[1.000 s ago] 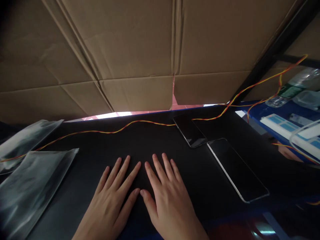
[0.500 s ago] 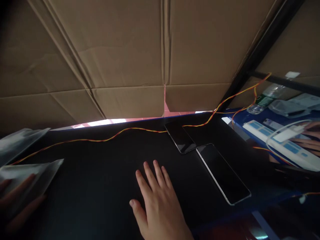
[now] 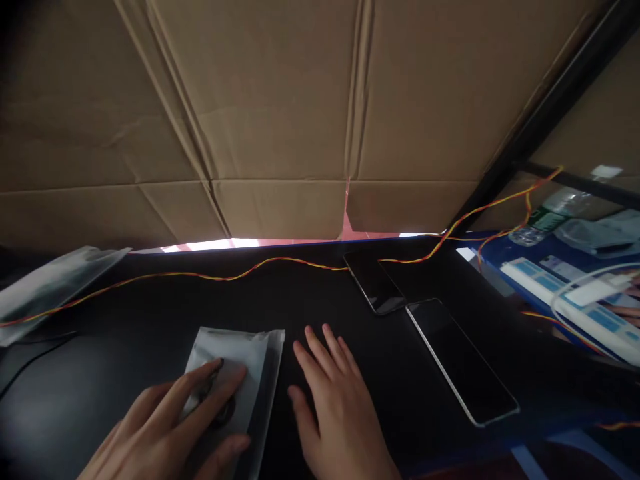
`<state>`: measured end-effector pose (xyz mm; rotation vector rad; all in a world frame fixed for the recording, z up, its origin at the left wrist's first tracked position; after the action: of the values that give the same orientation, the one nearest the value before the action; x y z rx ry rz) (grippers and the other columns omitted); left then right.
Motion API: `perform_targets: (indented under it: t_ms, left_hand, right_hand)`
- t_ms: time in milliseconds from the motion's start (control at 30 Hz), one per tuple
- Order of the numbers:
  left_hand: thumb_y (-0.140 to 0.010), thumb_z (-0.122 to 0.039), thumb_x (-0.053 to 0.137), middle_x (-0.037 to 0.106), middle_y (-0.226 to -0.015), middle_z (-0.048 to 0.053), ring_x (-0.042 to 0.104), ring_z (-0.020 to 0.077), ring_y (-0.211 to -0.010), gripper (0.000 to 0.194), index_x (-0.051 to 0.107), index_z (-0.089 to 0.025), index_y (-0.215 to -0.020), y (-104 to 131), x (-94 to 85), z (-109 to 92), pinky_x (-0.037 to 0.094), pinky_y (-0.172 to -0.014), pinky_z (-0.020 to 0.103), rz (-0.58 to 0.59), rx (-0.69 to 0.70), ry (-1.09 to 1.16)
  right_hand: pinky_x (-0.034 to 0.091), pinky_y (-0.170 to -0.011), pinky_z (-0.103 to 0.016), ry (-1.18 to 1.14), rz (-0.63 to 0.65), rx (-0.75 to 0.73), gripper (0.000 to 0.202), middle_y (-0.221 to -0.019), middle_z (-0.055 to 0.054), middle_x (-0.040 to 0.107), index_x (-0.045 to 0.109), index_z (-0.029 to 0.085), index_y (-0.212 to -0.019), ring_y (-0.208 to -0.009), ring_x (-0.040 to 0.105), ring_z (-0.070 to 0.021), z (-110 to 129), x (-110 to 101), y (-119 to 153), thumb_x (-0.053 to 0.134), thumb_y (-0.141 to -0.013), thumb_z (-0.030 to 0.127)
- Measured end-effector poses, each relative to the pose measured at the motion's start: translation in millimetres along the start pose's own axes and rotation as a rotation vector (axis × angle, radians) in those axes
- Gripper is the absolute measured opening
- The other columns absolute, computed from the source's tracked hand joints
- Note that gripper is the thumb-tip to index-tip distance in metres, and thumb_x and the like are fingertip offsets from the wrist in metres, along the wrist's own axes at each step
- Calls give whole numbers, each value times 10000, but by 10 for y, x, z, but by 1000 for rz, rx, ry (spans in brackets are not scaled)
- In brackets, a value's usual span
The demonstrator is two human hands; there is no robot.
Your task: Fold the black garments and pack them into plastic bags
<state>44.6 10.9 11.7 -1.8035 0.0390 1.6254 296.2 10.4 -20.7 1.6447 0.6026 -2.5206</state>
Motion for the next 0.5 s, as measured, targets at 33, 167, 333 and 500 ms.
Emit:
perform_targets:
  t_ms: [33,167,333,500]
  left_hand:
    - [-1049,-657,546,821,-1303,114,834,357,-983,483,797,-317,-1281,-80,-9,-34,741,-712,555,-5,15,-19]
    - [-1092,-566,506,588,-1673,127,637,431,-1468,558,635,-269,-1546,-170,84,-64,662,-1010,686,-5,90,-86]
    - [-1112,-453,469,470,-1757,118,568,393,-1545,724,267,-242,-1775,-63,227,-110,675,-1021,637,12,70,-66]
    - [-1103,-403,475,496,-1742,84,579,387,-1537,707,276,-299,-1773,-58,196,-135,687,-1013,621,25,49,-60]
  right_hand:
    - [545,-1228,-592,-16,-34,15,501,-1688,-64,570,588,233,-1613,-1599,498,-314,-9,-1,-9,493,-1122,249]
    - [578,-1153,-552,-110,-115,100,444,-1515,-88,727,690,257,-1490,-1463,640,-312,47,-72,-133,456,-1115,216]
    - [569,-836,-427,-224,-32,306,341,-1032,-83,804,765,257,-1036,-931,768,-276,219,-185,-450,448,-1137,330]
    - [428,-658,-306,-323,60,413,290,-804,-14,755,644,253,-855,-710,712,-192,272,-149,-686,514,-1110,299]
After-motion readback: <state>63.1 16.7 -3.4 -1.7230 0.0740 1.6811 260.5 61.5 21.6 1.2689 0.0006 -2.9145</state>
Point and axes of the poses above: each hand's wrist, its own y-axis away from the middle knuckle, its own x-axis out of the palm, z = x × y, the point moved 1 cm from there along -y, towards the middle knuckle
